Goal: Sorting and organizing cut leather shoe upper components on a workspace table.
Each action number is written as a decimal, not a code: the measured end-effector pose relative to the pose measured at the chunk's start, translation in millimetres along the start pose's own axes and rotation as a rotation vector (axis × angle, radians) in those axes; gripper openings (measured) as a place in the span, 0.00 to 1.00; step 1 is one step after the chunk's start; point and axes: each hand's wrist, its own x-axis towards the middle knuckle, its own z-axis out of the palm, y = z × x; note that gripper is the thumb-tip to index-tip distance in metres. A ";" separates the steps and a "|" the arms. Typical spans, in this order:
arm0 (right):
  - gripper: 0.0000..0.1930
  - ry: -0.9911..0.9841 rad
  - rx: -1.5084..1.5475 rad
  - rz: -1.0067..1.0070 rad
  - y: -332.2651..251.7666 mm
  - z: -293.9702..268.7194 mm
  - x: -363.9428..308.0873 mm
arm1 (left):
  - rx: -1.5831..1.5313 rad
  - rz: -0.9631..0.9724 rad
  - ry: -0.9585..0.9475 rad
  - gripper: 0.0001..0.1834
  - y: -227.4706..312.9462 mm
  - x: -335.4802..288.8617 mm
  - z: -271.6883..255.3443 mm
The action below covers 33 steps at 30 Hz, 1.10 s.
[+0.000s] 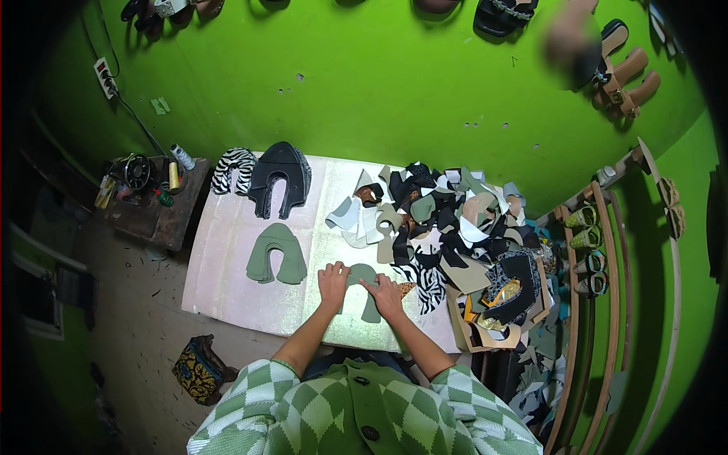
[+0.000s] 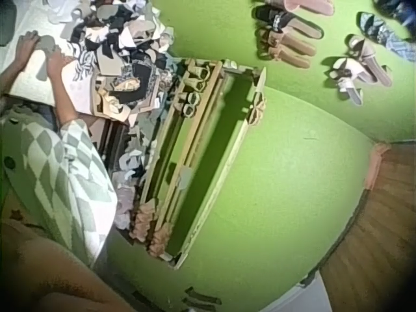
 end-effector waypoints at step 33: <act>0.11 -0.360 1.205 0.878 -11.2 -18.7 67.8 | -0.934 -0.476 -0.118 0.09 -82.4 2.8 -44.8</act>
